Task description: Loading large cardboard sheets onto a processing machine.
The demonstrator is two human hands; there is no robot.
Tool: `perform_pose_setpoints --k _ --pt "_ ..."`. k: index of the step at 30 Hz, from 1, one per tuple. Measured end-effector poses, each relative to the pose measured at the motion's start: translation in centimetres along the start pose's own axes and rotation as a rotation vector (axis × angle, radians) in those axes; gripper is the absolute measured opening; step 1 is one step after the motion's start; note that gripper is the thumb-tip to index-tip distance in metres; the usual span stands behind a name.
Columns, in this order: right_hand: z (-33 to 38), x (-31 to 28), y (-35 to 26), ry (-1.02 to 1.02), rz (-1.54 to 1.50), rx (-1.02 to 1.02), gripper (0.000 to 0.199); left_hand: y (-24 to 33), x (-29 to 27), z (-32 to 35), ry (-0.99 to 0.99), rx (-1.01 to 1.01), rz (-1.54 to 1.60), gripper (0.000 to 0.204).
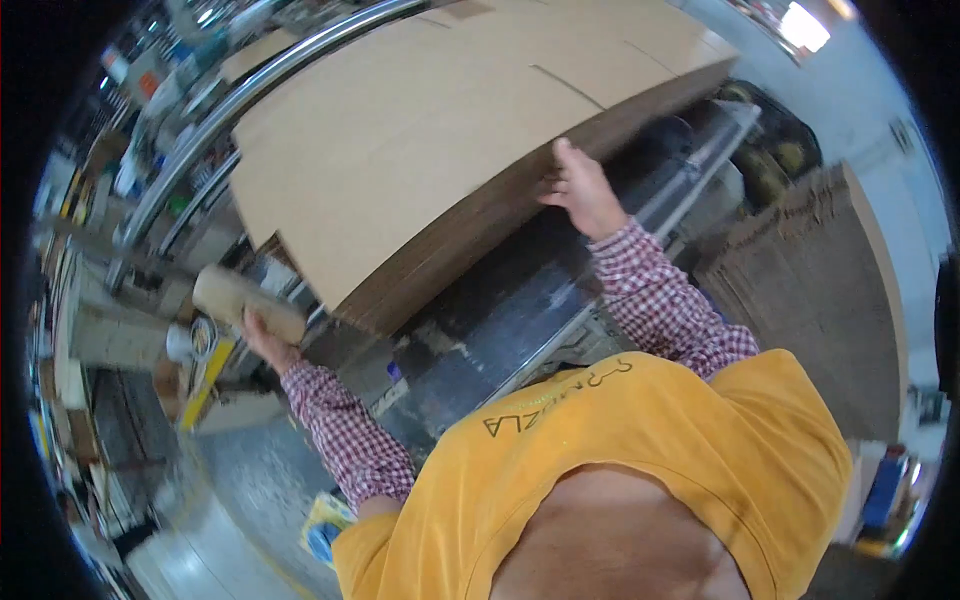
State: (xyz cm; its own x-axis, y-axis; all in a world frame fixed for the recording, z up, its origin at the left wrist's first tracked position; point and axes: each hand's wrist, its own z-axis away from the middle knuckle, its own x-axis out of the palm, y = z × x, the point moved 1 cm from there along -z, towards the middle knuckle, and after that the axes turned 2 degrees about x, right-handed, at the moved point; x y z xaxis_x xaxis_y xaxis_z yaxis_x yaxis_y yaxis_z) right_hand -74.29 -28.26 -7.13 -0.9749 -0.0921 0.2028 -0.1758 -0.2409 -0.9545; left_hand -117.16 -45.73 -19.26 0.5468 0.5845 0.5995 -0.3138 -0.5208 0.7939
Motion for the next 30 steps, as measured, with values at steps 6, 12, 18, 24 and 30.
perform_pose_setpoints --k 6,12,18,24,30 --pt "-0.2 0.2 0.4 -0.038 -0.02 -0.067 0.062 -2.4 1.0 -0.2 -0.191 -0.07 -0.215 0.054" --pt "0.7 1.4 0.9 -0.039 0.024 -0.051 0.092 -4.6 -3.8 -1.1 -0.063 -0.226 -0.14 0.051" --pt "1.6 -1.0 0.1 -0.055 0.017 -0.008 0.081 -2.4 -3.8 1.8 0.015 -0.243 -0.136 0.053" --pt "5.4 -2.6 -2.0 -0.246 0.103 -0.328 0.055 11.3 3.7 10.3 0.177 0.119 0.145 0.06" --pt "9.2 2.9 -5.6 -0.747 0.199 -0.721 0.069 11.8 15.3 12.6 -0.14 0.105 0.111 0.057"
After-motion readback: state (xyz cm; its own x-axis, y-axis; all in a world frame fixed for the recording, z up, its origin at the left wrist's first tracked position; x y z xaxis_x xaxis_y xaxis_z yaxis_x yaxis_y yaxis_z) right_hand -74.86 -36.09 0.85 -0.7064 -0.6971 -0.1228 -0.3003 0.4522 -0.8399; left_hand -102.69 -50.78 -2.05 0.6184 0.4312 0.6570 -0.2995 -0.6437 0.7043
